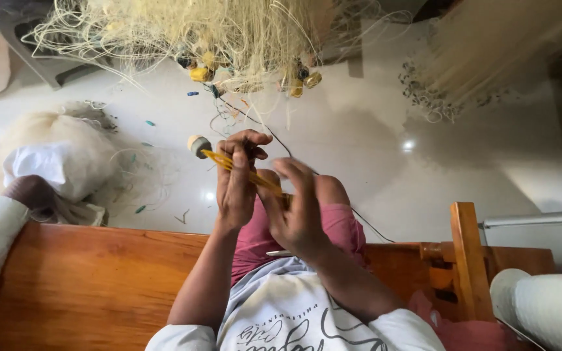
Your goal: The person is repairing a large fishing net by cutting damaged sections with scissors and weaving new thread using a netting needle.
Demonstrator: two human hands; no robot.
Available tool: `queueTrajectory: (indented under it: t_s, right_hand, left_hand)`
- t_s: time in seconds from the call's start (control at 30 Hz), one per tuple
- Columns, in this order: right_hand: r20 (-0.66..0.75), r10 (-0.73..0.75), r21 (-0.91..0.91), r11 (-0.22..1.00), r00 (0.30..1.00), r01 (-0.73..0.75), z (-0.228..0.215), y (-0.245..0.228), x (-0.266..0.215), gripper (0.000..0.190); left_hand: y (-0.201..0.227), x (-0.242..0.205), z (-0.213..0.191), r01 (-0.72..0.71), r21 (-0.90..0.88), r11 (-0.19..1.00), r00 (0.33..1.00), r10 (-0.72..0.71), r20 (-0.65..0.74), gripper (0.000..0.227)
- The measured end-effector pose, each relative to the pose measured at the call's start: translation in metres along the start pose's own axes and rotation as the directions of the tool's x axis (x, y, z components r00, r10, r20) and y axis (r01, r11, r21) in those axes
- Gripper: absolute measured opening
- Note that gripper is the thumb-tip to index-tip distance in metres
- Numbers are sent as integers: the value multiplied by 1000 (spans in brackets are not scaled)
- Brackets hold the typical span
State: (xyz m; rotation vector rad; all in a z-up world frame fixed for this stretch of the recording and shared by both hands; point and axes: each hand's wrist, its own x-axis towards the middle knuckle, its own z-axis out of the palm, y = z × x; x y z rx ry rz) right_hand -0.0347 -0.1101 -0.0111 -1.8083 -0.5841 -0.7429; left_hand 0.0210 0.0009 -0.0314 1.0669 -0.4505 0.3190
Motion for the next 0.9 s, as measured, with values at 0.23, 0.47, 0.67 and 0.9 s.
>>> queueTrajectory:
  t_s: [0.23, 0.47, 0.67, 0.9]
  right_hand:
    - [240, 58, -273, 962, 969, 9, -58, 46, -84, 22]
    - [633, 644, -567, 764, 430, -308, -87, 76, -163, 24]
    - [607, 750, -699, 661, 262, -272, -91, 58, -144, 50]
    - [511, 850, -830, 526, 125, -188, -98, 73, -160, 66]
  left_hand:
    - [3, 11, -21, 46, -457, 888, 975, -139, -171, 15]
    - [20, 12, -36, 18, -454, 891, 971, -125, -205, 14]
    - [31, 10, -52, -15, -397, 918, 971, -81, -226, 12]
    - [62, 13, -56, -31, -216, 976, 961, -30, -274, 17]
